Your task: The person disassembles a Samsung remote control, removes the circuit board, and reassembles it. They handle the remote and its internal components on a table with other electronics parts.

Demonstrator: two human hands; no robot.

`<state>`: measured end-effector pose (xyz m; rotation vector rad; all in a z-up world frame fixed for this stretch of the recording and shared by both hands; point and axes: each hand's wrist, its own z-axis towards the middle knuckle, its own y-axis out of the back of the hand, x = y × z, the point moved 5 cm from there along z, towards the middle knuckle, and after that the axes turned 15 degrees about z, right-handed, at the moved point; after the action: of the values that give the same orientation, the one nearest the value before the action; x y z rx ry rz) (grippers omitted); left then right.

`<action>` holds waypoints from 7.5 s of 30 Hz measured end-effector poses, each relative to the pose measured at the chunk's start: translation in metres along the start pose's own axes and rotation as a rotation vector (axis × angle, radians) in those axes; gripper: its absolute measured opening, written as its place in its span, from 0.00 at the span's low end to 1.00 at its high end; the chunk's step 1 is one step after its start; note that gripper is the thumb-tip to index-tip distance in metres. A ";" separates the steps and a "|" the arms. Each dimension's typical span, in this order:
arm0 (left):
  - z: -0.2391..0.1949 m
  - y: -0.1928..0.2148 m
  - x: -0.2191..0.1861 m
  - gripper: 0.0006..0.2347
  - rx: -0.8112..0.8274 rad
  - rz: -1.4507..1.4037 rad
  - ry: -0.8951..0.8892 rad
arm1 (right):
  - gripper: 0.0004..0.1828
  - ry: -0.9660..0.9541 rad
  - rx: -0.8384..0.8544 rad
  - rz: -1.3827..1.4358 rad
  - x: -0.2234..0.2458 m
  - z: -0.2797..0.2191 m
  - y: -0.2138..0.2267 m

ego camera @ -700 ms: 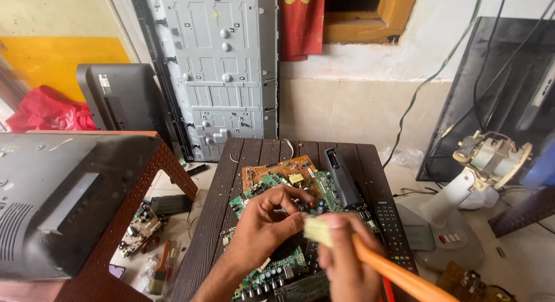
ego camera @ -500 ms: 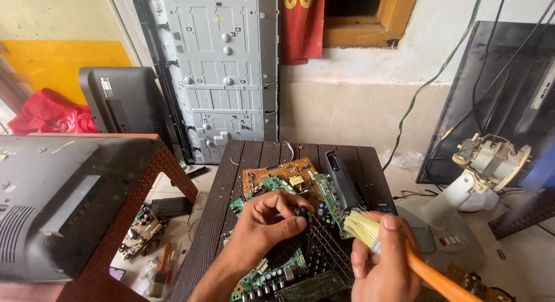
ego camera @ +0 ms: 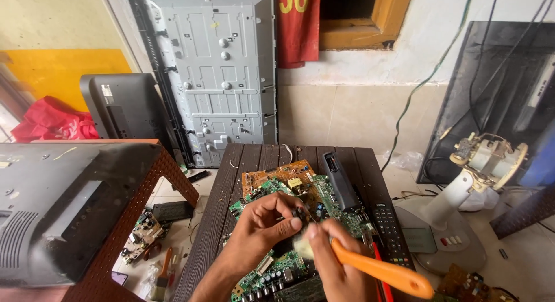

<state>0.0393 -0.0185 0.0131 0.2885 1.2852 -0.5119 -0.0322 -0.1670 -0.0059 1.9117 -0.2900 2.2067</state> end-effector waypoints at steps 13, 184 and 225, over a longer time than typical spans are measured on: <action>0.004 0.010 0.000 0.04 -0.026 0.110 -0.050 | 0.19 -0.181 0.007 0.104 -0.016 0.007 -0.016; 0.064 -0.045 -0.041 0.27 0.274 -0.380 0.135 | 0.12 0.328 0.135 0.160 0.169 0.059 0.075; 0.062 -0.068 -0.004 0.31 0.130 -0.317 0.529 | 0.13 0.512 -0.085 -0.118 0.132 0.095 0.056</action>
<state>0.0552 -0.1050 0.0389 0.3435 1.8303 -0.8268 0.0238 -0.2435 0.1373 1.2260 -0.1745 2.4536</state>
